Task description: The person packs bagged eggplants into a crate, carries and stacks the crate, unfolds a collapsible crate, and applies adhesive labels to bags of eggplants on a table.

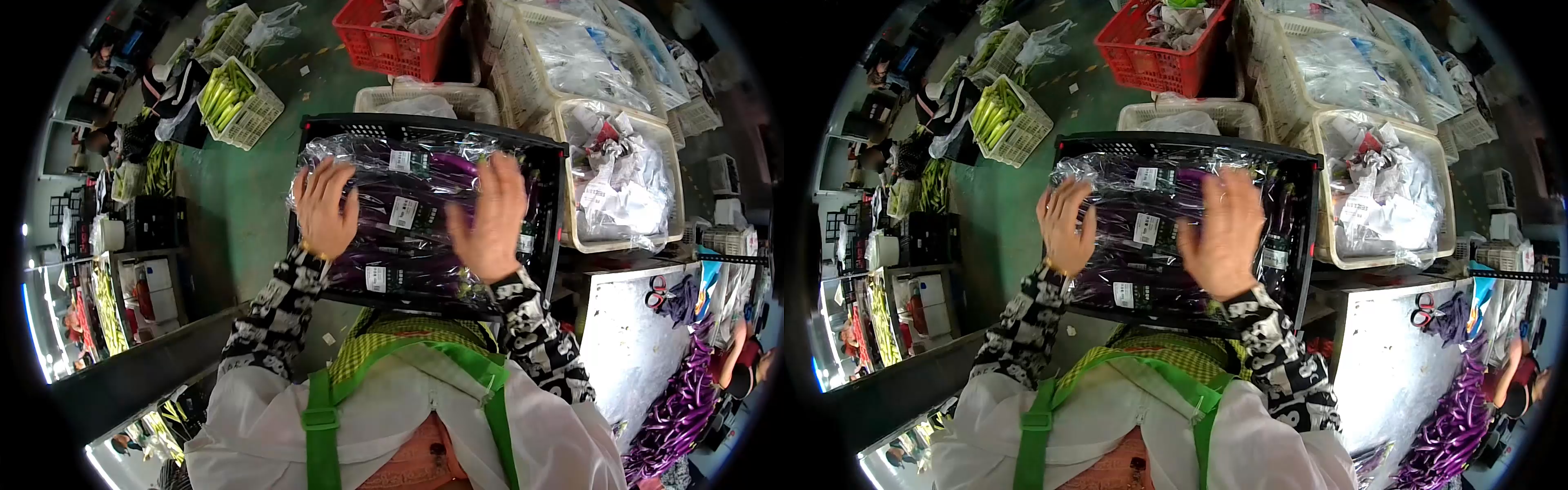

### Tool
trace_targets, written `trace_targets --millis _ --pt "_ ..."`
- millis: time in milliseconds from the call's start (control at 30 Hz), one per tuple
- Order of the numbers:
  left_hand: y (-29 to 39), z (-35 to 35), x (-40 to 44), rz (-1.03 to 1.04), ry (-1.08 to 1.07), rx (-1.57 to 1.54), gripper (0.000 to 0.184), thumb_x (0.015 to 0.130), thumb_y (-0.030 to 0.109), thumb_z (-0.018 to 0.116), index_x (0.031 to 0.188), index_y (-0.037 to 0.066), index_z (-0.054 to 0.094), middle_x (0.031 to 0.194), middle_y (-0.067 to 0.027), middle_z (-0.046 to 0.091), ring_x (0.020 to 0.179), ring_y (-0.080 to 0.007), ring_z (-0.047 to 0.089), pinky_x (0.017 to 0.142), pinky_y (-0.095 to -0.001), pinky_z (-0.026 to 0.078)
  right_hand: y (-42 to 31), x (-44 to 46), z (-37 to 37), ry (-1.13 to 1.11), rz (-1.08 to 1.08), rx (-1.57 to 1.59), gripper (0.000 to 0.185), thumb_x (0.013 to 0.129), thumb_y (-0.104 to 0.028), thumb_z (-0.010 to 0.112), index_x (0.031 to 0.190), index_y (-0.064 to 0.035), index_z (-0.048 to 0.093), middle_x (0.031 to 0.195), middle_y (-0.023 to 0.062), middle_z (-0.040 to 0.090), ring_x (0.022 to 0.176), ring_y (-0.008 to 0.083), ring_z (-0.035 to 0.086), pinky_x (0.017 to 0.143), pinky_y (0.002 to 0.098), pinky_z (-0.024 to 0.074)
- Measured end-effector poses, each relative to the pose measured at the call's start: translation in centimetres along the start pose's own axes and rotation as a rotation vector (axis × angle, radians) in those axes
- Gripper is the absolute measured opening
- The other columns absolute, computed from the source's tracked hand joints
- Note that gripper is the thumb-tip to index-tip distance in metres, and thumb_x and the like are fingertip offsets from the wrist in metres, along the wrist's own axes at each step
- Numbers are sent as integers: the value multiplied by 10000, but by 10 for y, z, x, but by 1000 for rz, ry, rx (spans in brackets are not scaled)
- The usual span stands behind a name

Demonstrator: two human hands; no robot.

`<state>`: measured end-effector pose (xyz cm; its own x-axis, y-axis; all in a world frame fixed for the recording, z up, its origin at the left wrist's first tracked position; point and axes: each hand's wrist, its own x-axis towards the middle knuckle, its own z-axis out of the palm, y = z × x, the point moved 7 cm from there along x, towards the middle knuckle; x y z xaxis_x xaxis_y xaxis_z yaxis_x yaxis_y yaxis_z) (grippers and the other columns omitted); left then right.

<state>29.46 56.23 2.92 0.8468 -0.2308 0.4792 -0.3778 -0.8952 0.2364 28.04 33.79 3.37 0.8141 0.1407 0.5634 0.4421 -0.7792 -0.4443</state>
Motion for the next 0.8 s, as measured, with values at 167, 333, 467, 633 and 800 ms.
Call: trace_targets --millis 167,333,467,633,800 --pt "-52 92 -3 -25 -244 368 397 856 330 560 1143 56 562 1171 -106 577 1127 -300 491 943 -425 358 -1 -56 153 -784 -296 -255 813 831 -445 597 1421 -11 243 1465 135 294 1369 304 237 1104 531 156" --pt "-47 81 -8 -32 -383 261 334 806 342 611 979 57 599 948 -72 579 949 -260 518 800 -404 386 5 -53 143 -764 -198 -215 918 772 -524 630 1433 -31 227 1439 123 322 1356 298 252 1084 562 177" --pt "-45 82 -27 4 -324 338 377 801 317 606 1080 67 567 1123 -92 552 982 -274 502 822 -415 371 -18 -43 110 -751 -61 4 1139 600 -630 720 1405 18 240 1413 171 330 1354 356 233 1089 595 119" --pt "-59 95 -19 -120 -365 298 418 783 355 624 1096 87 553 1114 -83 529 1015 -270 487 841 -420 368 -8 -49 153 -667 -301 -190 866 738 -573 631 1373 -49 360 1383 98 393 1329 277 290 1085 580 156" --pt "-66 91 -18 -114 -311 197 404 763 354 647 1063 98 559 1074 -80 529 1004 -275 489 834 -423 381 22 -53 114 -677 -311 -335 847 730 -539 655 1365 -48 384 1407 124 372 1346 315 268 1089 593 160"
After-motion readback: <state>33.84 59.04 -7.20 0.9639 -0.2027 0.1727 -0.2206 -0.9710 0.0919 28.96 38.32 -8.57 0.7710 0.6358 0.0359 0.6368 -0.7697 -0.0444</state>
